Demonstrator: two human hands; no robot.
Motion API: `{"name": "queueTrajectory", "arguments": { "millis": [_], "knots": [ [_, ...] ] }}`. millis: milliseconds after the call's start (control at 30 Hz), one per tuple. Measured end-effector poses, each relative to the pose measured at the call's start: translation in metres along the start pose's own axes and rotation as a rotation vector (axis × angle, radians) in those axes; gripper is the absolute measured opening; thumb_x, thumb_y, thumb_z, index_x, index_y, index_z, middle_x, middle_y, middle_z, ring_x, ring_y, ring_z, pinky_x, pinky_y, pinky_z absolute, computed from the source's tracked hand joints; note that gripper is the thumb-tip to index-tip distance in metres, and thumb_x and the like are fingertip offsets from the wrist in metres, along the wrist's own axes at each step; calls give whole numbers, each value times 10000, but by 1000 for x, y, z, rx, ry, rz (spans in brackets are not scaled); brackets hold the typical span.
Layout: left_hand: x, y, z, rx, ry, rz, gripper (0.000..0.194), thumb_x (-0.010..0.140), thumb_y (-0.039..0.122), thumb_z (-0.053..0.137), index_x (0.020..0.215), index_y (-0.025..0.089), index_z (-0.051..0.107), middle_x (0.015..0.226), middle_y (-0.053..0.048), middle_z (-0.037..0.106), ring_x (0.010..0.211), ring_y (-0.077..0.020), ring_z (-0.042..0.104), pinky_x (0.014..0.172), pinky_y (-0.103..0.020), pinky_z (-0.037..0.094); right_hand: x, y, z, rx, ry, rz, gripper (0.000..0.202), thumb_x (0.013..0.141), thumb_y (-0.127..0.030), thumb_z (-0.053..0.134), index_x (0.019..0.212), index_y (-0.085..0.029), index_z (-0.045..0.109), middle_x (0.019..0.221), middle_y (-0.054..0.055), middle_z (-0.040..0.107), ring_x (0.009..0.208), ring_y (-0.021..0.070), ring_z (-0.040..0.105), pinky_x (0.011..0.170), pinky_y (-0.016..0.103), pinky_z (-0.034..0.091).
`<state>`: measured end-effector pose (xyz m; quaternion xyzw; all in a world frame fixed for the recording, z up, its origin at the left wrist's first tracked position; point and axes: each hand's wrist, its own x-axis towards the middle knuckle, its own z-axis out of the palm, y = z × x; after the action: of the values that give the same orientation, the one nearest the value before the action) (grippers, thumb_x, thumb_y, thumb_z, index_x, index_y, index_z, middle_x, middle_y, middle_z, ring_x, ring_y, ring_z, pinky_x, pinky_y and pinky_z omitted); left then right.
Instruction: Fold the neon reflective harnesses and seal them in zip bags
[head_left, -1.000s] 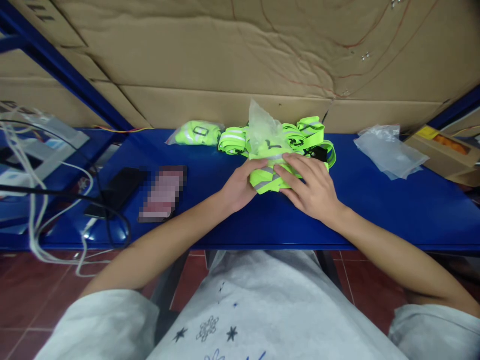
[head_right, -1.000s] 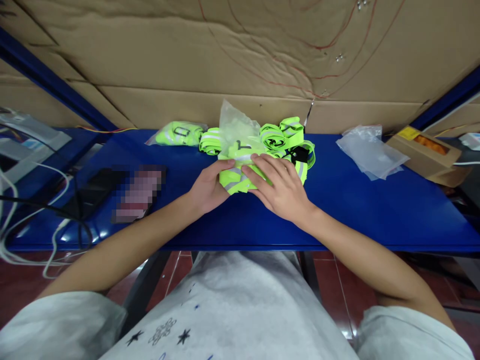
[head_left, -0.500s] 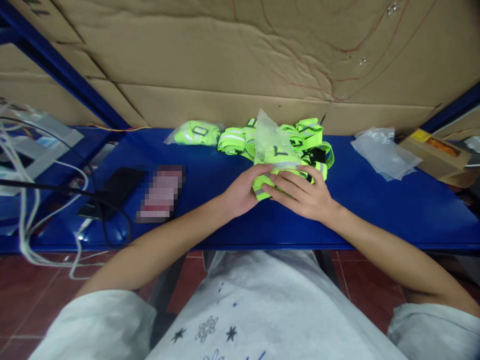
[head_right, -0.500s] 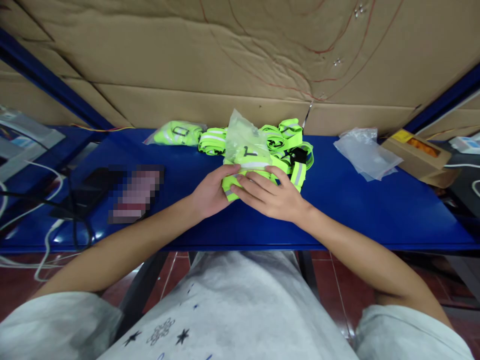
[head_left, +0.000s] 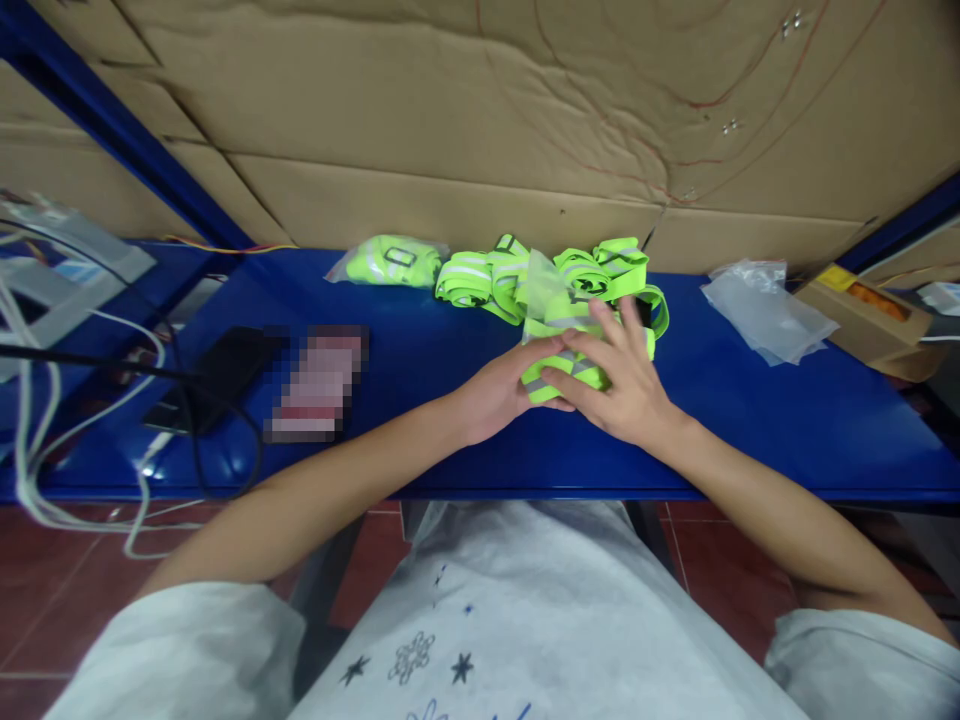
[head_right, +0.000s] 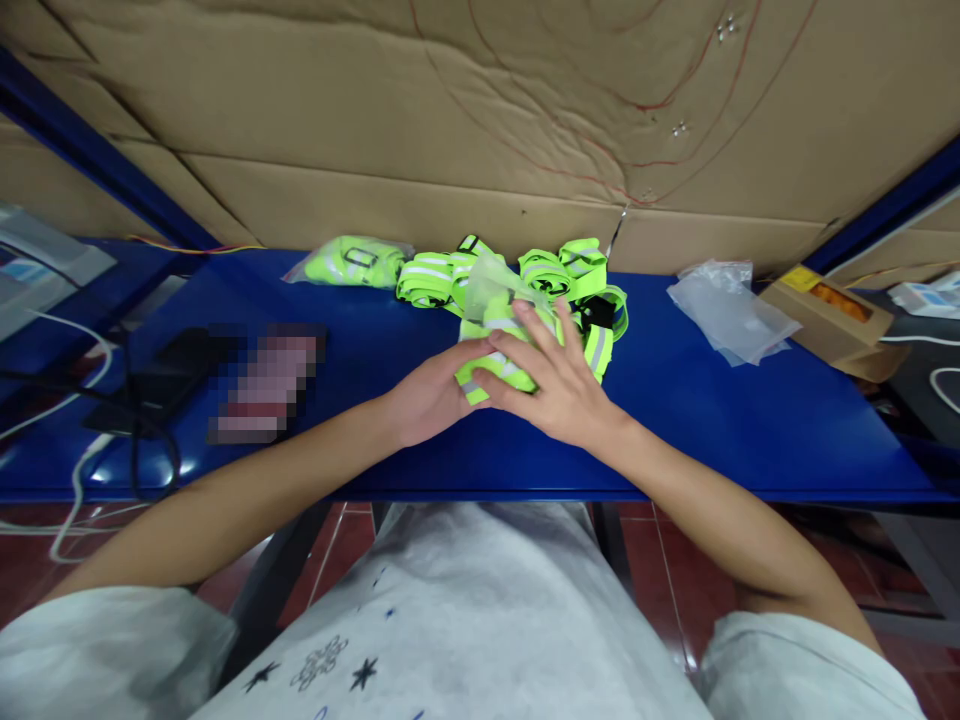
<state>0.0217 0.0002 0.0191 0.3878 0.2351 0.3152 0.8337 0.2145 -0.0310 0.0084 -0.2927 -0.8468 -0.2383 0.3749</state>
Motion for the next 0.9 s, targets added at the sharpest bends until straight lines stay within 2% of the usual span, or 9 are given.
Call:
{"name": "queueTrajectory", "arguments": {
  "millis": [100,233,300,367,467,567,633,767,900],
  "knots": [
    [5,-1,-3,195,9,7,498,873,585,712,1244,255,687,1183,-68,741,972,-230,727,749,-327,610,-1,6,-1,193,-42,76,297,969,-210,675,1236,-341,674,1351,46,693,1346,284,628,1161,555,510],
    [12,-4,-13,567,-26,119,729,915,821,430,1239,203,640,1018,-111,768,851,-233,747,695,-328,582,0,27,-9,381,137,402,245,1011,-292,587,1242,-316,665,1238,56,713,1186,234,693,1010,436,596],
    [10,-2,-18,871,68,409,671,918,773,511,1217,186,644,1013,-111,751,890,-228,727,780,-362,584,-1,38,-10,487,274,638,226,995,-361,636,1210,-297,658,1153,49,714,1050,203,711,913,378,608],
    [5,3,-20,1227,226,820,646,867,684,688,1273,187,622,1123,-128,719,1056,-262,693,939,-423,560,-2,44,-8,670,381,859,244,947,-418,714,1146,-293,645,1075,12,704,907,161,702,808,320,607],
    [-3,8,-17,1658,328,1231,881,790,677,782,1474,210,480,1419,-185,595,1376,-349,551,1165,-511,419,-3,36,0,902,378,1029,281,922,-475,739,1085,-288,607,1001,-19,690,797,142,675,704,288,590],
    [-7,7,-12,1910,265,1208,1008,845,744,667,1612,218,279,1592,-201,463,1523,-377,406,1284,-562,228,-3,17,7,954,250,991,265,968,-505,671,1119,-303,588,977,-16,676,739,137,644,627,266,560],
    [-8,4,-9,1954,222,1117,1024,882,741,609,1632,162,222,1578,-218,485,1503,-370,438,1296,-558,190,-4,7,7,859,188,907,228,1002,-489,622,1133,-305,588,961,-7,656,741,140,624,623,264,552],
    [-10,-1,-7,1911,218,927,1026,866,646,678,1618,86,261,1513,-250,543,1377,-373,562,1186,-474,380,-6,6,-2,590,112,746,264,1080,-486,442,1096,-274,599,890,15,622,730,153,597,622,284,542],
    [-12,-1,-5,1916,214,852,1010,850,614,703,1615,93,297,1515,-252,538,1349,-393,579,1107,-448,448,-7,15,-15,573,1,623,461,1036,-652,416,1208,-262,592,1026,51,664,869,197,660,731,335,571]
  ]
}}
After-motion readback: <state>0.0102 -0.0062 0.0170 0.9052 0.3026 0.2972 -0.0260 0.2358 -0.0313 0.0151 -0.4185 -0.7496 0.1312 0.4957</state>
